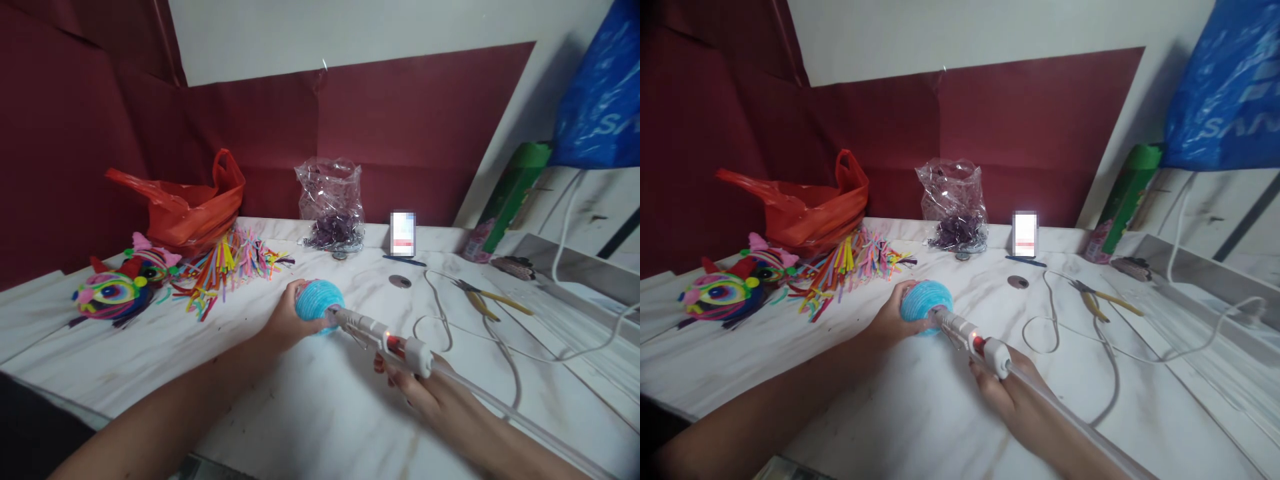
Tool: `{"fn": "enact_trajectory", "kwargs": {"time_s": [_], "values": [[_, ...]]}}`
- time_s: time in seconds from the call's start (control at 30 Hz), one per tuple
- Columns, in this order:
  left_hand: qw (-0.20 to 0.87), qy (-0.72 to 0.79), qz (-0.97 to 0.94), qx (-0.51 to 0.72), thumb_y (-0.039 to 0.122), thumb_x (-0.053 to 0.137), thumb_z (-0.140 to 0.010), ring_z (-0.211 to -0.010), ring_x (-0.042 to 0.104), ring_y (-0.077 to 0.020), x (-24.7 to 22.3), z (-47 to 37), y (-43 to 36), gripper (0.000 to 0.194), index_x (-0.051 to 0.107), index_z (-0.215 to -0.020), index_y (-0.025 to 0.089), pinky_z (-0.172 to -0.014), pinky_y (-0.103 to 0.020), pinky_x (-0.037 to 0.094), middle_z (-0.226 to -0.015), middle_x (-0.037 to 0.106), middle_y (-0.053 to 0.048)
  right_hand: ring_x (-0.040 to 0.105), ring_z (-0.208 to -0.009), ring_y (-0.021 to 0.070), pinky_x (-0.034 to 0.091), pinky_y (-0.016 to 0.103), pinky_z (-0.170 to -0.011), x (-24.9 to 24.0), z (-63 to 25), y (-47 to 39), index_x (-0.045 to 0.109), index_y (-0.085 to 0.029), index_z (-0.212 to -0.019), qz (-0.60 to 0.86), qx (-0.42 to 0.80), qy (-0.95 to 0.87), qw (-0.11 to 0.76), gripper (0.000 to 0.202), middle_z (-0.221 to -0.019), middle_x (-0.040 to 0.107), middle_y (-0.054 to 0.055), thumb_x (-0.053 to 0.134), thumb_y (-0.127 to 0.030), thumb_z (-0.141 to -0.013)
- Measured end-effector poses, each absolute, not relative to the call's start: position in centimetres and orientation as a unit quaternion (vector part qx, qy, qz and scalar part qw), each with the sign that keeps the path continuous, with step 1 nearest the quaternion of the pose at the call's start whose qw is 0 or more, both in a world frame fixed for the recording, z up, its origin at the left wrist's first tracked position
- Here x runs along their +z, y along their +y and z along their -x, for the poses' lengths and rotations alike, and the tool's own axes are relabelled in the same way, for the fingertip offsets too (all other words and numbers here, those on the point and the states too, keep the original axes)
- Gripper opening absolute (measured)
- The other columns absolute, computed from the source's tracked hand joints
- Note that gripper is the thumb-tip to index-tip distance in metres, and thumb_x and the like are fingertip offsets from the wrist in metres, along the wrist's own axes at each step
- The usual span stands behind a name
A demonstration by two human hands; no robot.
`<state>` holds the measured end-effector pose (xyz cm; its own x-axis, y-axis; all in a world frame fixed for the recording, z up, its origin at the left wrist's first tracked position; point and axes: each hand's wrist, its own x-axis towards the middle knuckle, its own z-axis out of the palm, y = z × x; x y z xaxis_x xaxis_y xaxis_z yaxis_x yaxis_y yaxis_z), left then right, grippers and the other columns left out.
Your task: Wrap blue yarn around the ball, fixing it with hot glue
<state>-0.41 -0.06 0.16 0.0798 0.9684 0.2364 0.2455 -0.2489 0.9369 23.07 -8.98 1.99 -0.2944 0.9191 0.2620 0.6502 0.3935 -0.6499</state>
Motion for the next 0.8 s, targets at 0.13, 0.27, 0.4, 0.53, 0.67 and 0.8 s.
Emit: {"fn": "enact_trajectory", "kwargs": {"time_s": [0.13,0.27,0.4,0.53,0.67,0.8], "values": [[0.378,0.477,-0.633,0.478,0.029,0.083,-0.049,-0.119,0.048,-0.0326,0.28,0.31,-0.07,0.082,0.04,-0.119,0.02,-0.098,-0.047,0.039,-0.131,0.048,-0.014,0.059,-0.065,0.0186,0.048,0.03,-0.058,2.22,-23.01,-9.06,0.059,-0.02,-0.08,0.475,0.206,-0.793,0.321,0.03,-0.07,0.061,0.004,0.036,-0.037,-0.087],[0.38,0.478,-0.626,0.485,0.03,0.084,-0.048,-0.118,0.049,-0.0333,0.53,0.14,-0.23,0.082,0.041,-0.117,0.019,-0.097,-0.047,0.04,-0.13,0.049,-0.014,0.058,-0.063,0.0185,0.049,0.03,-0.056,2.21,-22.97,-8.97,0.06,-0.02,-0.08,0.485,0.205,-0.784,0.328,0.029,-0.068,0.061,0.003,0.037,-0.036,-0.087],[0.388,0.468,-0.633,0.48,0.03,0.083,-0.05,-0.116,0.051,-0.0319,0.36,0.24,-0.16,0.081,0.041,-0.118,0.02,-0.095,-0.045,0.043,-0.128,0.05,-0.013,0.058,-0.064,0.0179,0.049,0.029,-0.058,2.24,-22.95,-9.12,0.059,-0.02,-0.08,0.47,0.209,-0.791,0.33,0.025,-0.07,0.061,0.003,0.04,-0.034,-0.086],[0.368,0.485,-0.633,0.478,0.034,0.084,-0.05,-0.118,0.049,-0.0319,0.01,0.42,-0.01,0.084,0.041,-0.12,0.021,-0.097,-0.045,0.041,-0.132,0.048,-0.013,0.059,-0.064,0.0178,0.049,0.029,-0.058,2.14,-23.03,-9.19,0.06,-0.02,-0.08,0.48,0.2,-0.789,0.327,0.027,-0.07,0.062,0.003,0.038,-0.034,-0.087],[0.373,0.482,-0.632,0.479,0.034,0.084,-0.049,-0.117,0.05,-0.0322,0.1,0.44,-0.01,0.083,0.041,-0.119,0.021,-0.096,-0.046,0.041,-0.131,0.048,-0.013,0.058,-0.063,0.018,0.049,0.029,-0.057,2.19,-22.93,-9.09,0.061,-0.02,-0.079,0.48,0.196,-0.789,0.329,0.026,-0.068,0.062,0.003,0.039,-0.034,-0.087],[0.387,0.479,-0.626,0.478,0.032,0.085,-0.048,-0.116,0.05,-0.0327,0.46,0.31,-0.17,0.085,0.041,-0.119,0.02,-0.095,-0.045,0.043,-0.129,0.05,-0.013,0.058,-0.062,0.0179,0.048,0.029,-0.056,2.51,-22.76,-9.11,0.06,-0.021,-0.076,0.474,0.203,-0.788,0.335,0.025,-0.067,0.062,0.003,0.04,-0.033,-0.085]]}}
